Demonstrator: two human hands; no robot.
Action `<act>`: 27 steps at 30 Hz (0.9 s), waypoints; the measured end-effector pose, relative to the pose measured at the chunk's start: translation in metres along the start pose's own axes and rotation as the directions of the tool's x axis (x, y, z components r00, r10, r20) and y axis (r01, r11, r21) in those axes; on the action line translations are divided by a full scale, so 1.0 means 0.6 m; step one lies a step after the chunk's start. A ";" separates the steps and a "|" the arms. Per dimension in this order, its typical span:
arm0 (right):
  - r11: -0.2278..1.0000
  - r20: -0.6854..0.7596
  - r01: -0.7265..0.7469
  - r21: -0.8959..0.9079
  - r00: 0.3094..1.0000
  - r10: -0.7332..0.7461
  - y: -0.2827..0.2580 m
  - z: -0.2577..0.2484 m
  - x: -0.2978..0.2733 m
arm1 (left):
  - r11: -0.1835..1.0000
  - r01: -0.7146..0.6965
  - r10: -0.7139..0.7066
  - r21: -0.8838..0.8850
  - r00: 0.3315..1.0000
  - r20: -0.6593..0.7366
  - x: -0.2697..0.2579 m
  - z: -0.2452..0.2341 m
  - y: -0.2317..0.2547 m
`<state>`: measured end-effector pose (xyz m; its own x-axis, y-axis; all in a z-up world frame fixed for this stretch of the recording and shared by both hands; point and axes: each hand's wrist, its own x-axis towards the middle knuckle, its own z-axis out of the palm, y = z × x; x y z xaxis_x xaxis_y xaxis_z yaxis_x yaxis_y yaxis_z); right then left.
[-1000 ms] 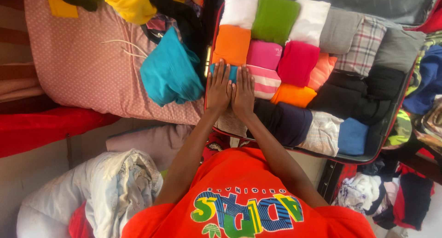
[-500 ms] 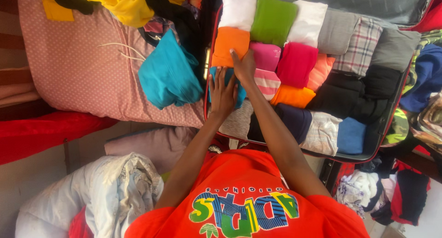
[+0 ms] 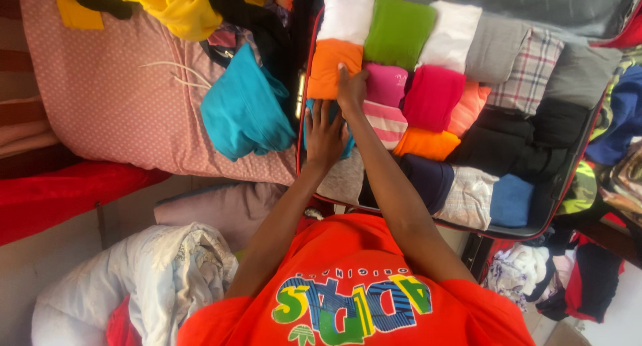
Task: The person folds several garments including a black hoodie, a pink top, a blue top, and a patterned cloth, then places them into an open suitcase on a bed. The person handles each item one at a time, folding and arranging them neatly inside the suitcase.
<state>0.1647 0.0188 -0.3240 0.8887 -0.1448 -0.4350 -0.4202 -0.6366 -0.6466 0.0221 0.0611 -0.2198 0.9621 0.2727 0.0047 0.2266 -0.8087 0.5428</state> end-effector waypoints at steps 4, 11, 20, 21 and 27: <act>0.958 0.157 0.149 0.243 0.969 -0.190 0.005 -0.046 -0.016 | 0.999 0.006 -0.007 -0.034 1.000 -0.017 0.003 -0.005 -0.004; 0.665 0.277 0.730 -0.155 0.678 -0.680 0.053 -0.225 -0.146 | 1.000 -0.004 0.004 -0.026 1.000 0.014 -0.003 -0.020 -0.001; 0.432 0.514 0.790 -0.435 0.612 -0.602 0.056 -0.230 -0.172 | 0.995 0.078 -0.086 0.068 0.988 0.130 -0.029 -0.025 0.043; 0.409 0.512 0.779 -0.476 0.623 -0.591 0.058 -0.222 -0.166 | 0.991 0.093 -0.106 0.098 0.985 0.134 -0.027 -0.020 0.047; 0.256 0.470 0.773 -0.581 0.575 -0.670 0.087 -0.197 -0.143 | 0.984 0.095 -0.112 0.150 0.988 0.106 -0.026 0.000 0.042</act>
<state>0.0880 -0.0918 -0.2461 0.7063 0.6990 -0.1116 0.6856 -0.7148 -0.1376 0.0126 0.0367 -0.2060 0.9414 0.3043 -0.1451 0.3372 -0.8481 0.4087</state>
